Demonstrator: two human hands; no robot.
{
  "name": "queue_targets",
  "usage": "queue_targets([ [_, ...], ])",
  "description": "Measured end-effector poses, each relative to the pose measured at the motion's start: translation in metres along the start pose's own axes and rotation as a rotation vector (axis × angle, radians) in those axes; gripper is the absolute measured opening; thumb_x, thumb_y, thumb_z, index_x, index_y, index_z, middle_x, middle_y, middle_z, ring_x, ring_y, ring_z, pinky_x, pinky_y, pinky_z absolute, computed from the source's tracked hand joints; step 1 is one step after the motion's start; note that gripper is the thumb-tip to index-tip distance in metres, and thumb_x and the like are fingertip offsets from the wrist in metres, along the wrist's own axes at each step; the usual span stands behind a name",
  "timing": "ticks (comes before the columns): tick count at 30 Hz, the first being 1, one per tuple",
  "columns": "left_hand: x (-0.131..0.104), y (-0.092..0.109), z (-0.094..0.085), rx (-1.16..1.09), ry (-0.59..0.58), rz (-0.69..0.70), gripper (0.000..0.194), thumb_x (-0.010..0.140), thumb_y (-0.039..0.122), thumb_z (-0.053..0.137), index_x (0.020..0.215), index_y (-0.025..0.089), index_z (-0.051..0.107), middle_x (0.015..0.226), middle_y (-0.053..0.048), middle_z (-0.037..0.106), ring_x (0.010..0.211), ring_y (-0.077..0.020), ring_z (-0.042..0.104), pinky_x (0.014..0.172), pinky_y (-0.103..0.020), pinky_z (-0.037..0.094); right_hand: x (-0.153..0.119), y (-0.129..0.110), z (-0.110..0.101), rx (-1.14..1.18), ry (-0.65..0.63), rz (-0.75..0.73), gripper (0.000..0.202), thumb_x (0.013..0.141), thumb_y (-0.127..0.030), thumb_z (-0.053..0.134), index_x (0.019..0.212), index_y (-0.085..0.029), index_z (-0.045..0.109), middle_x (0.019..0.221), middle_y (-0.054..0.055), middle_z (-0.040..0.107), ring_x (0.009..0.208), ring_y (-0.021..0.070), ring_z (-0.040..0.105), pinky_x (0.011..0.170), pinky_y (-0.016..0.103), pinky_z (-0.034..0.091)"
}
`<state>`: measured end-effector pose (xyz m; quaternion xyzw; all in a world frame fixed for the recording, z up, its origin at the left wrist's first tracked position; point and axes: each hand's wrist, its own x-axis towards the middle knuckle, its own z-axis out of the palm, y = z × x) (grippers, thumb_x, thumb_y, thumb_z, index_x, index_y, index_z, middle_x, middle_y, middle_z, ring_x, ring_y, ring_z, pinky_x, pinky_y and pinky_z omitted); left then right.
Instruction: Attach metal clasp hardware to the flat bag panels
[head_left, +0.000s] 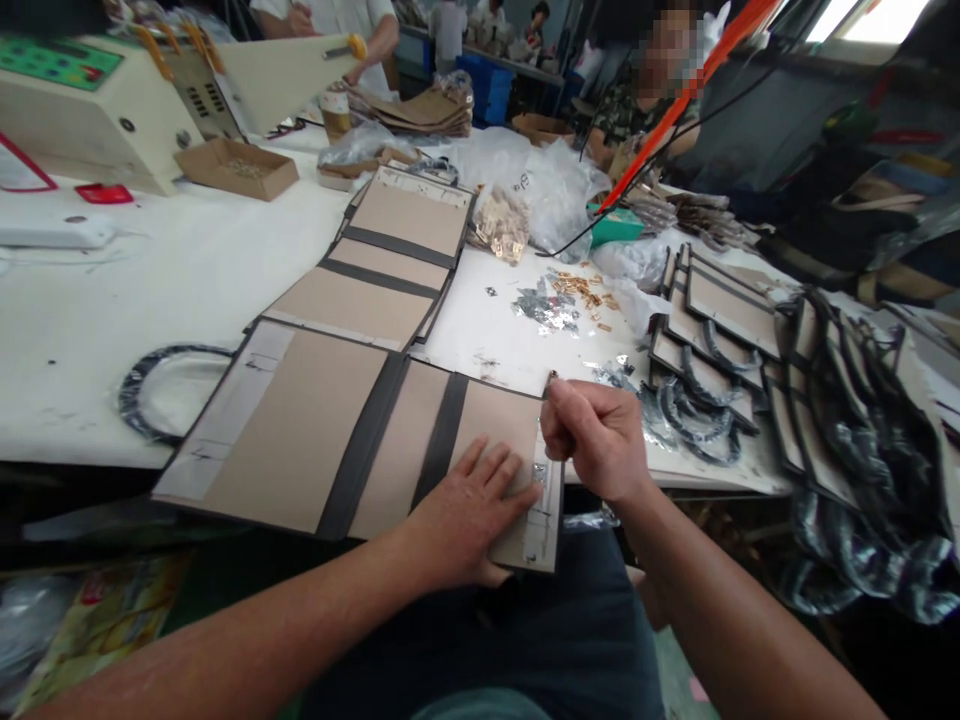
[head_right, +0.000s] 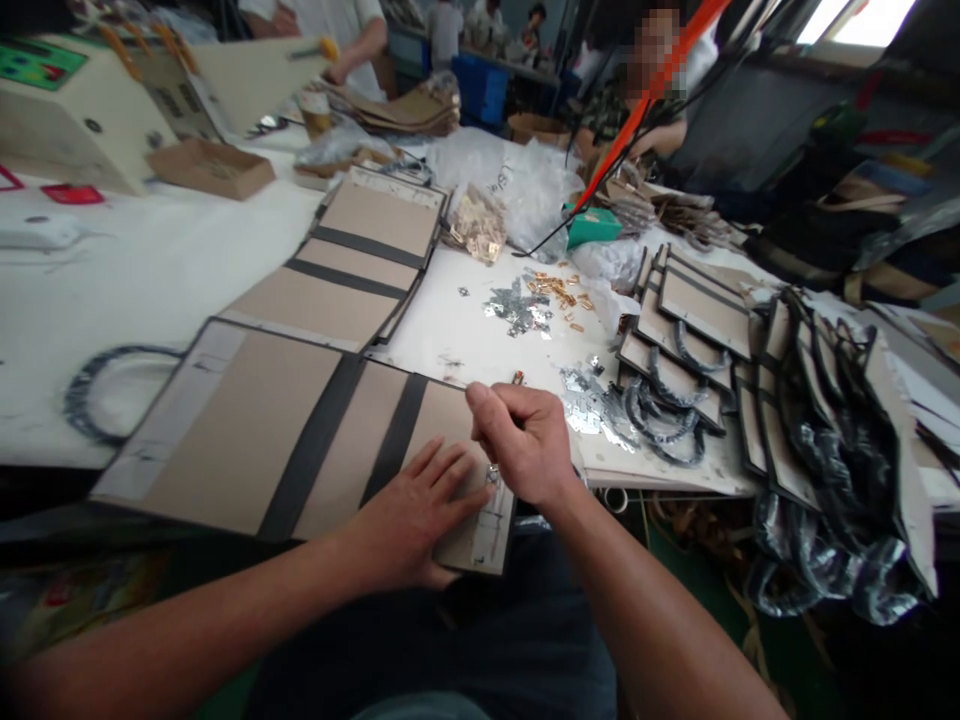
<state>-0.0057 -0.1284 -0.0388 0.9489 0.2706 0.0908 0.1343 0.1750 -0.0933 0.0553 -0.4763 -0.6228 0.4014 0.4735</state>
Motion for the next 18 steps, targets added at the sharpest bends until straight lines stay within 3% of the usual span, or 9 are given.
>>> queue_targets([
  [8, 0.001, 0.002, -0.004, -0.008, -0.036, -0.002, 0.099, 0.074, 0.064, 0.08, 0.154, 0.019, 0.045, 0.158, -0.023, 0.043, 0.151, -0.0469, 0.03, 0.128, -0.062, 0.004, -0.02, 0.017, -0.002, 0.172, 0.153, -0.064, 0.054, 0.101, -0.048, 0.059, 0.054, -0.021, 0.054, 0.048, -0.002, 0.047, 0.042, 0.0116, 0.043, 0.045, 0.027, 0.035],
  [12, -0.001, 0.009, -0.007, 0.018, -0.066, -0.037, 0.103, 0.073, 0.061, 0.081, 0.158, 0.019, 0.041, 0.163, -0.024, 0.037, 0.155, -0.0462, 0.023, 0.128, -0.063, 0.001, -0.024, 0.024, -0.001, 0.241, 0.198, -0.115, 0.055, 0.102, -0.049, 0.054, 0.055, -0.021, 0.053, 0.05, -0.002, 0.048, 0.045, 0.0122, 0.043, 0.047, 0.028, 0.035],
  [14, -0.002, 0.018, -0.003, 0.054, -0.093, -0.06, 0.101, 0.078, 0.056, 0.078, 0.161, 0.017, 0.035, 0.167, -0.024, 0.03, 0.158, -0.0448, 0.017, 0.127, -0.065, -0.001, -0.026, 0.027, 0.0, 0.212, 0.179, -0.09, 0.055, 0.103, -0.048, 0.053, 0.055, -0.021, 0.051, 0.05, -0.002, 0.047, 0.045, 0.0117, 0.042, 0.048, 0.027, 0.035],
  [18, -0.004, 0.038, 0.012, 0.129, -0.114, -0.138, 0.079, 0.092, 0.033, 0.061, 0.163, 0.017, 0.031, 0.172, -0.02, 0.022, 0.16, -0.0431, 0.013, 0.124, -0.074, 0.004, -0.047, 0.015, -0.011, 0.127, 0.172, -0.027, 0.055, 0.102, -0.045, 0.058, 0.054, -0.019, 0.052, 0.05, -0.002, 0.048, 0.048, 0.0112, 0.043, 0.051, 0.027, 0.035],
])
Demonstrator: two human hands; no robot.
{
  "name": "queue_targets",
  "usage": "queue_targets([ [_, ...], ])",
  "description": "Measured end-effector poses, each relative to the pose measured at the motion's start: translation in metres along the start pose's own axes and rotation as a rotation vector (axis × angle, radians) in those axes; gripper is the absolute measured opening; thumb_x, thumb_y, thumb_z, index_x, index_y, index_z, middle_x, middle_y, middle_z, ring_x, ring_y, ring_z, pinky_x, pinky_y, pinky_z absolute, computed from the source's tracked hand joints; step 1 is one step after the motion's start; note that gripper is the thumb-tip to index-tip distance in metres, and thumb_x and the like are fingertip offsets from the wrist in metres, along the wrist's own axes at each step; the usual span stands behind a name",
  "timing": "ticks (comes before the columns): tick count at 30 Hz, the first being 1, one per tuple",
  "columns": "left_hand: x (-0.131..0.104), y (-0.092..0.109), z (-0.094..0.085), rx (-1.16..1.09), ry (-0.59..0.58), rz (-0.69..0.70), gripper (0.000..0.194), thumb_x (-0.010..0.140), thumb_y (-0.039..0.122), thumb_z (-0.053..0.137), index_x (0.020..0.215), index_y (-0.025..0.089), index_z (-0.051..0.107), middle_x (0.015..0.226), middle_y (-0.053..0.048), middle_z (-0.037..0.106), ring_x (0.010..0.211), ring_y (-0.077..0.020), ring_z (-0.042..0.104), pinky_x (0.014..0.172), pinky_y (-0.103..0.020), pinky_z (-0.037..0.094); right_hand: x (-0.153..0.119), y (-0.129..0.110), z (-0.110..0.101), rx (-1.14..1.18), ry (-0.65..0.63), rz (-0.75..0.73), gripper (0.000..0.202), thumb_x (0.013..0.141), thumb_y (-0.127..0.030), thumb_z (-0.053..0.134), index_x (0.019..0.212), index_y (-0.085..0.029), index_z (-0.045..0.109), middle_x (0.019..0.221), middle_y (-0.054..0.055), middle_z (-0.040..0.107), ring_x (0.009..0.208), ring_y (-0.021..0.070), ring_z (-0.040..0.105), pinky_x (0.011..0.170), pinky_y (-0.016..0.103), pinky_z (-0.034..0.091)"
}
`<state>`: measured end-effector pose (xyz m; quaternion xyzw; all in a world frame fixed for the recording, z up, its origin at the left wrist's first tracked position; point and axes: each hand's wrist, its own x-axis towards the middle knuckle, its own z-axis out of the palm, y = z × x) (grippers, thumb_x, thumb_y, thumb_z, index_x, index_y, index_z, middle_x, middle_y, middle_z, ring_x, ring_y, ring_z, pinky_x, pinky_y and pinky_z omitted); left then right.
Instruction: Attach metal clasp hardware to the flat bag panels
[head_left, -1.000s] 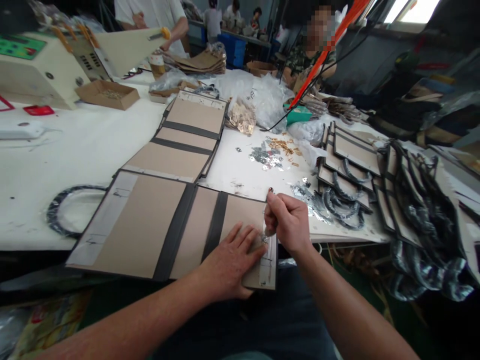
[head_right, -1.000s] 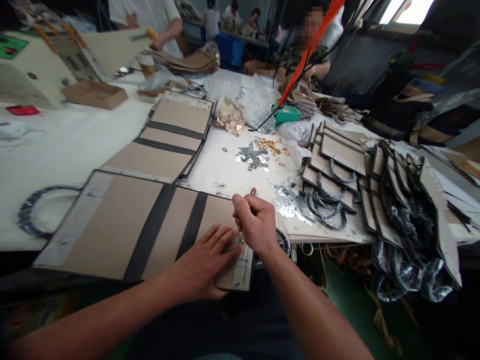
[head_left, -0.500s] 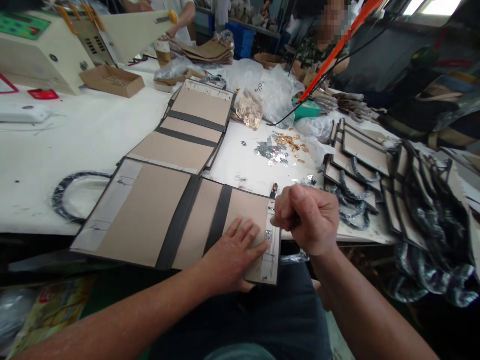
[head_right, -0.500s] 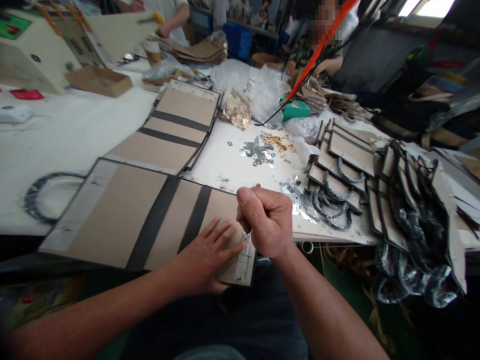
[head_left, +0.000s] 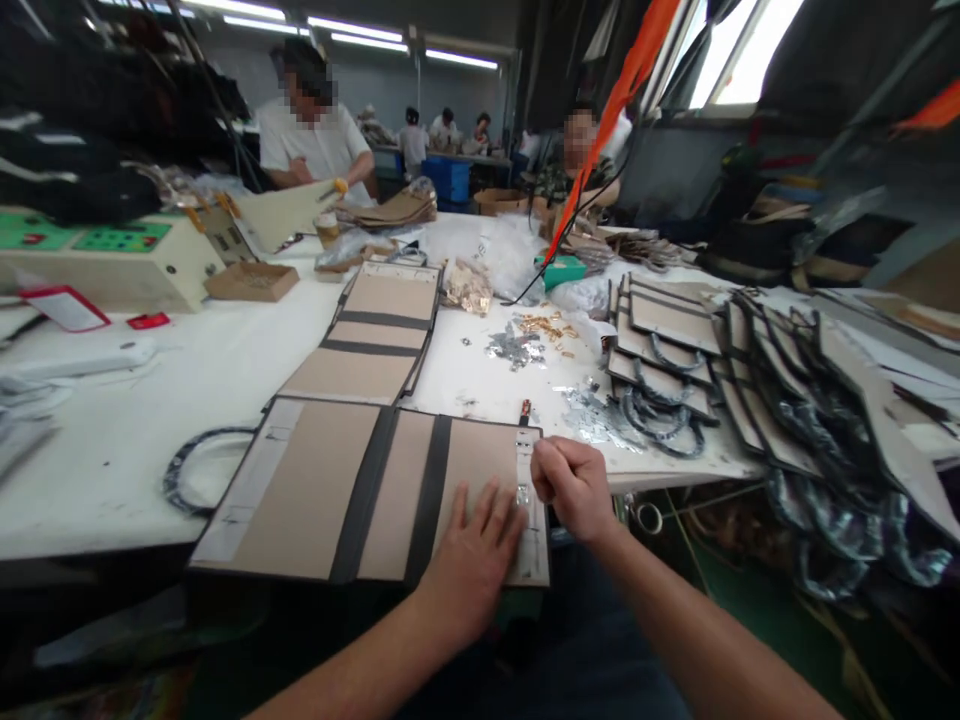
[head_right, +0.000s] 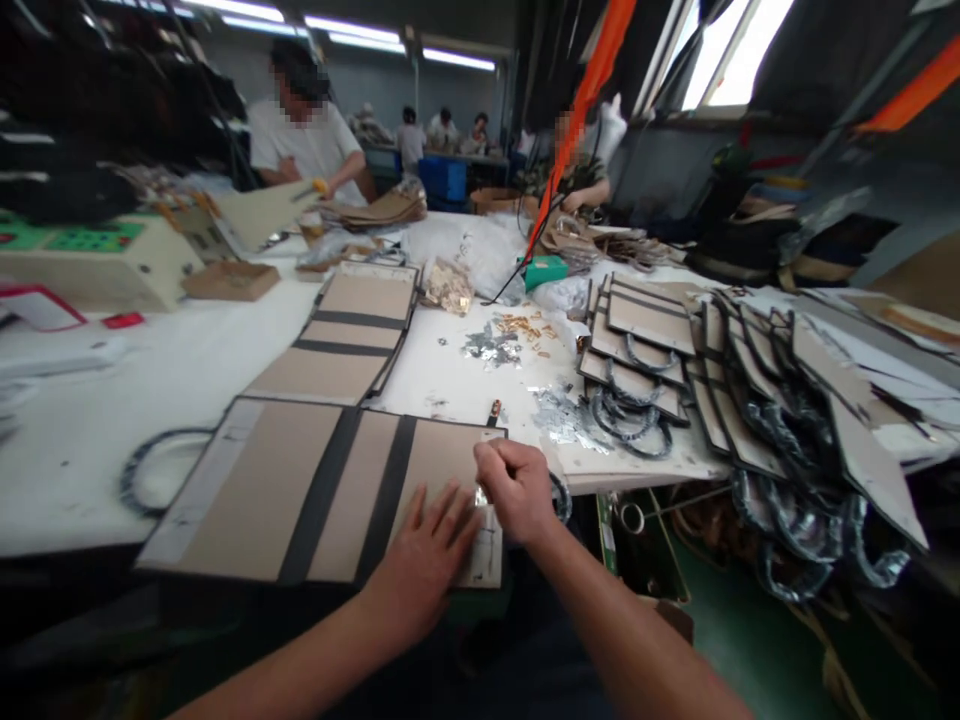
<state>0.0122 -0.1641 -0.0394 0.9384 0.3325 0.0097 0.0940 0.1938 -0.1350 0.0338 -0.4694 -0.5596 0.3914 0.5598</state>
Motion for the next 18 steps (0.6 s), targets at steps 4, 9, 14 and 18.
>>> queue_targets([
  [4, -0.009, 0.006, -0.015, -0.124, 0.085, -0.044, 0.078, 0.083, 0.007, 0.055, 0.158, 0.024, 0.043, 0.168, -0.009, 0.036, 0.158, -0.0364, 0.025, 0.127, -0.067, 0.017, -0.056, -0.03, -0.029, 0.182, 0.051, 0.072, 0.052, 0.104, -0.047, 0.053, 0.06, -0.02, 0.054, 0.052, -0.002, 0.048, 0.045, 0.0113, 0.042, 0.047, 0.026, 0.033],
  [9, -0.045, 0.001, -0.101, -0.705, 0.353, -0.169, 0.049, 0.1, 0.027, 0.054, 0.149, 0.031, 0.058, 0.155, -0.005, 0.056, 0.145, -0.0286, 0.051, 0.126, -0.046, 0.034, -0.11, -0.051, -0.042, 0.129, 0.027, 0.195, 0.054, 0.099, -0.057, 0.058, 0.06, -0.02, 0.051, 0.05, -0.002, 0.046, 0.045, 0.0114, 0.041, 0.045, 0.025, 0.03],
  [14, -0.096, 0.016, -0.178, -1.405, 0.723, -0.476, 0.054, 0.086, 0.047, 0.079, 0.133, 0.02, 0.071, 0.128, -0.011, 0.075, 0.131, -0.0373, 0.063, 0.117, -0.052, 0.046, -0.09, -0.075, -0.02, -0.084, 0.197, 0.081, 0.039, 0.084, -0.058, 0.073, 0.081, -0.02, 0.066, 0.059, -0.003, 0.053, 0.055, 0.0155, 0.05, 0.053, 0.027, 0.04],
  [18, -0.133, 0.04, -0.204, -1.666, 1.039, -0.607, 0.063, 0.073, 0.037, 0.091, 0.129, 0.018, 0.072, 0.12, -0.011, 0.079, 0.119, -0.0387, 0.071, 0.111, -0.055, 0.052, -0.073, -0.105, 0.002, -0.149, 0.244, -0.076, 0.048, 0.078, -0.058, 0.079, 0.106, -0.02, 0.069, 0.06, -0.004, 0.053, 0.057, 0.0191, 0.055, 0.057, 0.03, 0.046],
])
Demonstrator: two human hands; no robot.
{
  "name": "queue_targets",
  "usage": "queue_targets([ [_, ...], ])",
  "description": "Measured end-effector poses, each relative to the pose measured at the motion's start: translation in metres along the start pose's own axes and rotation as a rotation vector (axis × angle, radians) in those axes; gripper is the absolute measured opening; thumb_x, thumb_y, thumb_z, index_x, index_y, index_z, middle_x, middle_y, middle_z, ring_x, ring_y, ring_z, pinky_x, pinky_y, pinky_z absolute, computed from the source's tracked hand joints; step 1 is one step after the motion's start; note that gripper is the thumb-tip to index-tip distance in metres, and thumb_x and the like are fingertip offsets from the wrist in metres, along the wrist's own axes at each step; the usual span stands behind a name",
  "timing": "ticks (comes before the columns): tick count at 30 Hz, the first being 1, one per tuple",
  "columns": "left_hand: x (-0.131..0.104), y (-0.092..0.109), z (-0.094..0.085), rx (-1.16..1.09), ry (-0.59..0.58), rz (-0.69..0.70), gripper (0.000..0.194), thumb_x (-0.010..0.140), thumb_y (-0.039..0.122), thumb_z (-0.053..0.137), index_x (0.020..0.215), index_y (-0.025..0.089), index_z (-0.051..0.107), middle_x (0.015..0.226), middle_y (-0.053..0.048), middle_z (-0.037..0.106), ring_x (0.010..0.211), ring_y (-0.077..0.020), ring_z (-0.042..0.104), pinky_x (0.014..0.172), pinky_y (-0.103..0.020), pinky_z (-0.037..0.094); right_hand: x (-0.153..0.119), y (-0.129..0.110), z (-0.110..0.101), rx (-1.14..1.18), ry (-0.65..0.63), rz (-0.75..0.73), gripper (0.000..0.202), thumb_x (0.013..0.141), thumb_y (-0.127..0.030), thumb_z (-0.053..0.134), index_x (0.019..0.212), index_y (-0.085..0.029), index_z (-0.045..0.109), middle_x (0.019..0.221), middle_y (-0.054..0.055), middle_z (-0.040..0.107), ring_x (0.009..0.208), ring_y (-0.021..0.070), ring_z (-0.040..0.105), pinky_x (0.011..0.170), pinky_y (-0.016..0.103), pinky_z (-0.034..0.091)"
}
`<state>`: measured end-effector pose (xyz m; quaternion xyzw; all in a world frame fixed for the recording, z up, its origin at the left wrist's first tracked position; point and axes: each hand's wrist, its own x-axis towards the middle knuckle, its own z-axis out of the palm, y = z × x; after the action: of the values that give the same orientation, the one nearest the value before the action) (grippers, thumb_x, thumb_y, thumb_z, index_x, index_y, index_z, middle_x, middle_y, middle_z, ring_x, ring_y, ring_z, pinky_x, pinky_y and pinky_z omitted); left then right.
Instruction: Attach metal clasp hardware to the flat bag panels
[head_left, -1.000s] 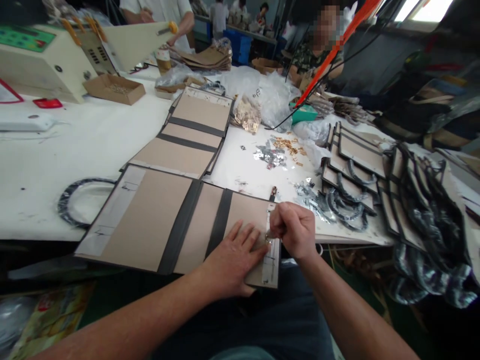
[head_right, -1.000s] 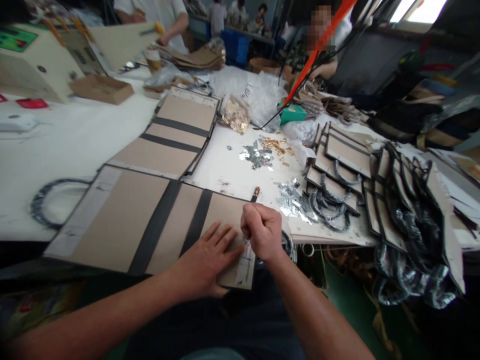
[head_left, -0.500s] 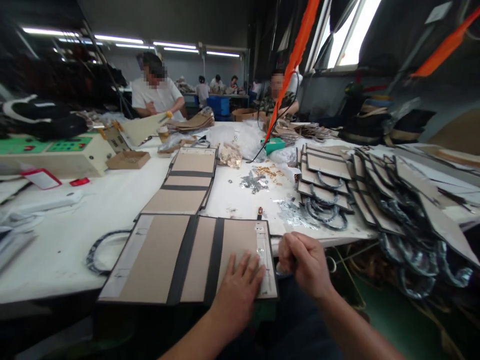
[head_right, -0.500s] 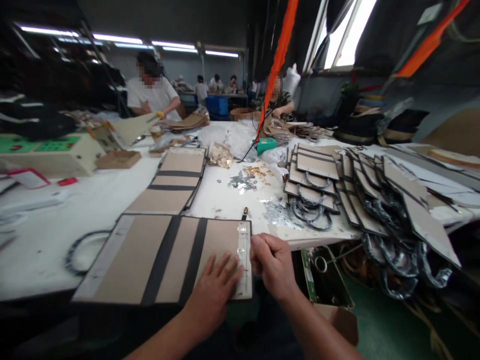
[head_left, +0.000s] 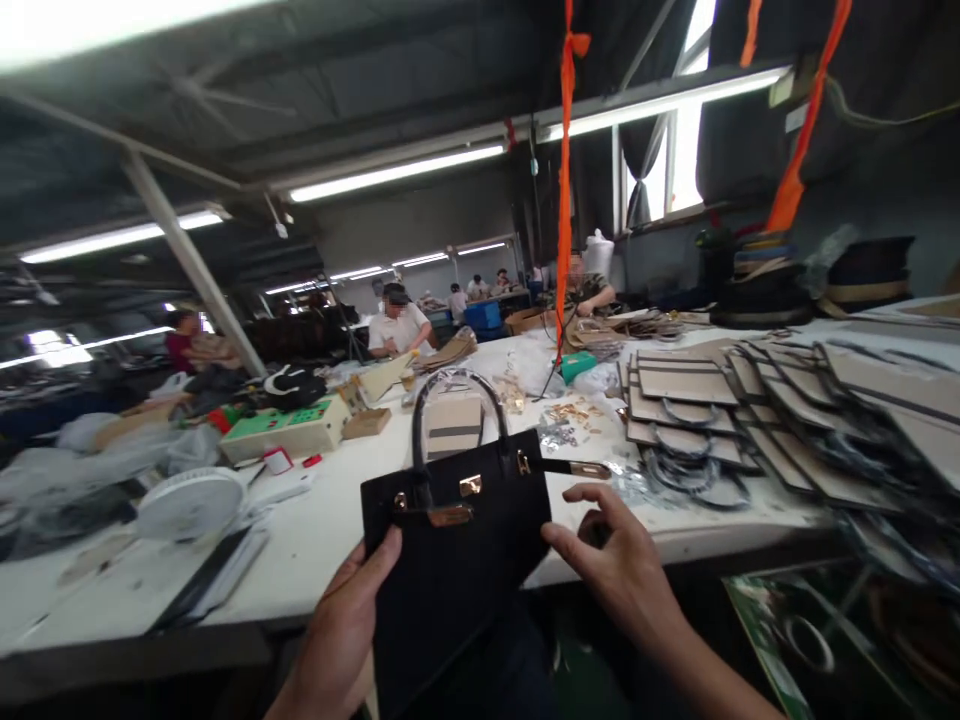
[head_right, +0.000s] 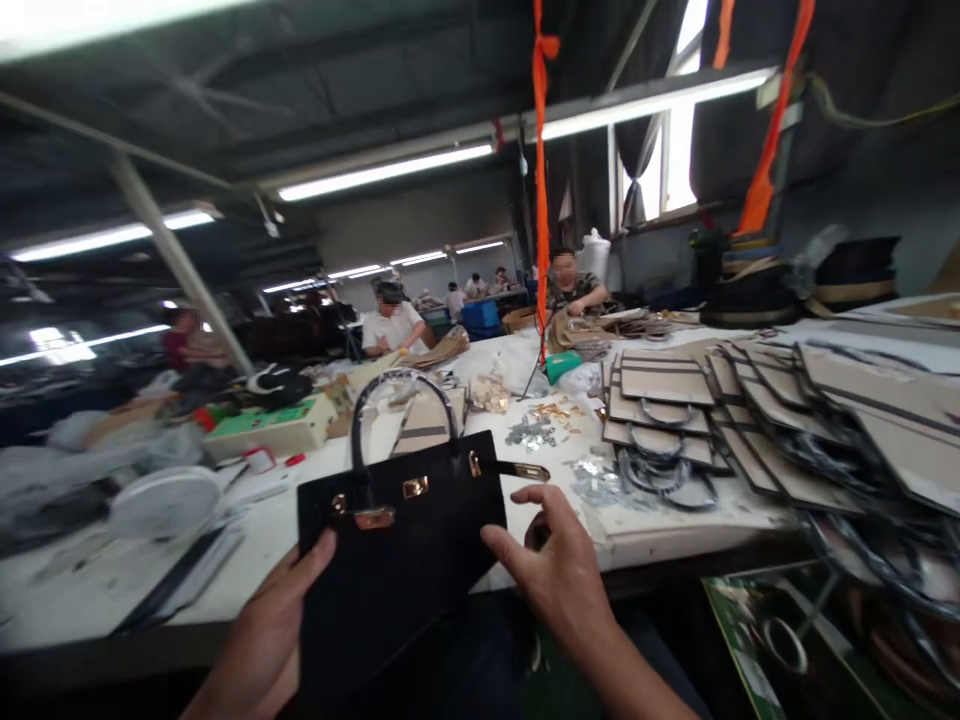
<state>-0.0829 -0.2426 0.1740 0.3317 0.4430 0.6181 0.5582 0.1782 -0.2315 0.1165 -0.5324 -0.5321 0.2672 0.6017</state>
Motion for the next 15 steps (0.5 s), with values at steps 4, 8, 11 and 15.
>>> queue_targets([
  [4, -0.033, 0.012, -0.005, -0.093, 0.063, -0.001, 0.055, 0.075, 0.03, 0.089, 0.126, 0.016, 0.074, 0.118, -0.012, 0.079, 0.121, -0.0388, 0.07, 0.112, -0.054, 0.052, 0.005, -0.039, 0.006, -0.031, 0.024, -0.191, 0.054, 0.077, -0.059, 0.081, 0.116, -0.022, 0.069, 0.091, 0.005, 0.07, 0.072, 0.0217, 0.062, 0.066, 0.033, 0.052],
  [8, -0.054, 0.011, -0.013, -0.138, 0.063, -0.035, 0.049, 0.08, 0.029, 0.085, 0.126, 0.015, 0.074, 0.12, -0.013, 0.078, 0.124, -0.0381, 0.068, 0.113, -0.053, 0.051, 0.01, -0.068, -0.005, -0.01, -0.017, -0.302, 0.034, 0.091, -0.055, 0.067, 0.092, -0.022, 0.075, 0.087, 0.005, 0.072, 0.075, 0.0216, 0.064, 0.069, 0.032, 0.051],
  [11, -0.062, 0.008, -0.02, -0.128, 0.069, -0.016, 0.046, 0.079, 0.028, 0.085, 0.123, 0.017, 0.076, 0.118, -0.011, 0.079, 0.123, -0.0376, 0.068, 0.114, -0.052, 0.05, 0.014, -0.076, -0.019, 0.086, -0.043, -0.215, 0.042, 0.092, -0.059, 0.066, 0.084, -0.019, 0.077, 0.075, 0.005, 0.071, 0.072, 0.0216, 0.065, 0.065, 0.031, 0.05],
  [15, -0.065, 0.006, -0.018, -0.092, 0.058, 0.027, 0.042, 0.073, 0.031, 0.089, 0.112, 0.018, 0.081, 0.111, -0.01, 0.081, 0.118, -0.0373, 0.071, 0.112, -0.048, 0.053, 0.016, -0.081, -0.035, 0.176, -0.029, -0.104, 0.051, 0.085, -0.065, 0.073, 0.089, -0.015, 0.079, 0.063, 0.003, 0.064, 0.058, 0.0181, 0.057, 0.051, 0.029, 0.045],
])
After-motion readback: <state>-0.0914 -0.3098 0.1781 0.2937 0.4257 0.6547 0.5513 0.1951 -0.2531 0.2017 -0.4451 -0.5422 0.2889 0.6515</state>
